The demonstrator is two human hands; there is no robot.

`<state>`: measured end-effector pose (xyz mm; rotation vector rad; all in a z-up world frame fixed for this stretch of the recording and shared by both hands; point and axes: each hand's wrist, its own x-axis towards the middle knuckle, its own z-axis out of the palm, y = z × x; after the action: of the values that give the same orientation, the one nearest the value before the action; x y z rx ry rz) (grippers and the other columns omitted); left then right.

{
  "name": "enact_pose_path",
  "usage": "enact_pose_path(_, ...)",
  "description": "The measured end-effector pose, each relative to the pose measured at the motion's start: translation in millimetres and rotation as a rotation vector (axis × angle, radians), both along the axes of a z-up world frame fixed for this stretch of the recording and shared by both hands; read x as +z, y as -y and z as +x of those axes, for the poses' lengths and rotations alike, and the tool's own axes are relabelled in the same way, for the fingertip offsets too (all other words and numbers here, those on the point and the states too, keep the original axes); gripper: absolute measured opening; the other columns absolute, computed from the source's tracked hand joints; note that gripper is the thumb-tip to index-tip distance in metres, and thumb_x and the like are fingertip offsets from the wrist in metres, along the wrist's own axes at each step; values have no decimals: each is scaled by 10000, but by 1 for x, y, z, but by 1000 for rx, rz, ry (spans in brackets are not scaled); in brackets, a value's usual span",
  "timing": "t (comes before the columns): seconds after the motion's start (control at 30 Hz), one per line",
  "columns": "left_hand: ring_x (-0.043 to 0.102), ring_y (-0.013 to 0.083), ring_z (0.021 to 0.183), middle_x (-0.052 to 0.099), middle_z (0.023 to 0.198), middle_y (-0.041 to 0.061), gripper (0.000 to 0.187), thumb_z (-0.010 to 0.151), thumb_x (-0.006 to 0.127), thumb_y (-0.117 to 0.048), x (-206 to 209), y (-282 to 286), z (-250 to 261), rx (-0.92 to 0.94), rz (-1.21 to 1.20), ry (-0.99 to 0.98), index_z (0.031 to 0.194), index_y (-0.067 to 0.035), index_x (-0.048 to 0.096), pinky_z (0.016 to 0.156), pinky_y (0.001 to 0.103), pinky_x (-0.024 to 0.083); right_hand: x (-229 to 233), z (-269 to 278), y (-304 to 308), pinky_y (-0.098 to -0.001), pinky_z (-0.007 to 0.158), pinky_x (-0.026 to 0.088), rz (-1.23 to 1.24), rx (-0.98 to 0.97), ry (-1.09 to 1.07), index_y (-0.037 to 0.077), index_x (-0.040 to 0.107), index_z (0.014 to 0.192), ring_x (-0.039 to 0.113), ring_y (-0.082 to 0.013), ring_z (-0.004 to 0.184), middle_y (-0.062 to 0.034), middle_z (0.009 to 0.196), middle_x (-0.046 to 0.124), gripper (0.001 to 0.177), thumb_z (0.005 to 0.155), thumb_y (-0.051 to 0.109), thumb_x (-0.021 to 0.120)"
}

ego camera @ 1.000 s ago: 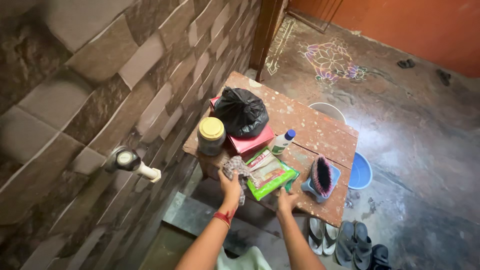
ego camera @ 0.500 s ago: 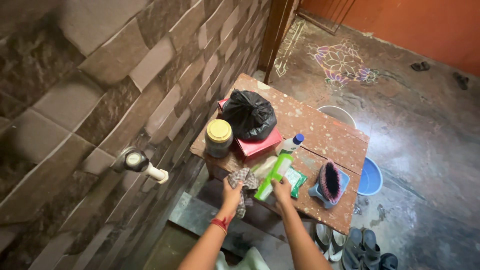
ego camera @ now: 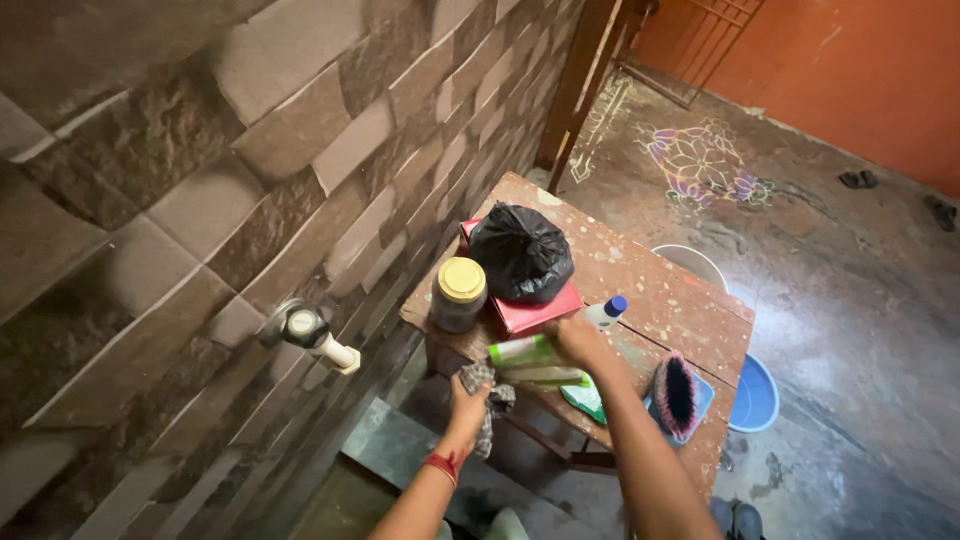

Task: The person moves a red box, a black plastic bag, and a green packet from a window ledge to a nearby table. Then, using a checkered cloth, the person wipes the window ledge and the wall area around the window.

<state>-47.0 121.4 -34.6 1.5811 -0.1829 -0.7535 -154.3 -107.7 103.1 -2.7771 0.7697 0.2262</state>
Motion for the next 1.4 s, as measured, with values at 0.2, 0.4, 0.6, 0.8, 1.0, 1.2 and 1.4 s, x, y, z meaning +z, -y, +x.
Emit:
enact_pose_path(0.2,676,253,1126,703,1227,124,510,873,752,-166,-4,-4,-12,-10,46,3,1324,-85,528,964,360,512,-30,16,-22,-463,943,483,-508,-211,167,220,745,1009,566,-213,1210,-12,1180,648,235,883,202,548)
enact_pose_path(0.4,659,233,1143,698,1249,109,475,897,722,-174,16,-4,-11,-22,-94,-74,1324,-85,534,981,347,498,-67,14,-23,-483,936,492,-6,-351,691,25,554,1422,575,-425,1132,-240,1263,584,599,828,-57,544)
enact_pose_path(0.6,646,252,1165,682,1275,125,488,907,711,-180,37,3,-6,0,-126,-103,1341,-74,515,996,358,484,-85,6,-41,-421,905,544,182,-486,782,24,557,1348,686,-350,1024,-206,1203,661,546,830,33,730)
enact_pose_path(0.8,615,306,1221,626,1345,188,626,887,730,-225,31,10,-2,154,-94,-11,1406,-29,441,1028,383,461,-65,3,-67,-385,822,566,216,-433,831,42,638,1237,723,-306,919,-163,1151,701,434,818,56,749)
enact_pose_path(1.0,524,341,1335,523,1459,241,730,947,703,-337,73,-5,-4,305,-52,139,1490,20,371,1080,391,408,-5,17,-115,-363,871,599,596,-347,738,79,676,1299,739,-238,1010,-119,1197,761,428,895,168,786)
enact_pose_path(1.2,567,242,1284,583,1428,151,621,951,642,-333,185,-36,19,265,-389,-19,1449,0,478,1046,361,451,84,35,-175,-412,1208,327,686,200,810,113,392,1569,403,-292,1494,-167,1601,443,788,877,141,766)
enact_pose_path(1.4,595,155,1232,623,1389,56,508,1032,491,-404,282,-91,50,241,-637,-150,1385,-49,577,1014,315,476,185,61,-221,-437,1218,296,605,410,743,125,383,1572,307,-357,1536,-192,1643,291,939,754,168,842)
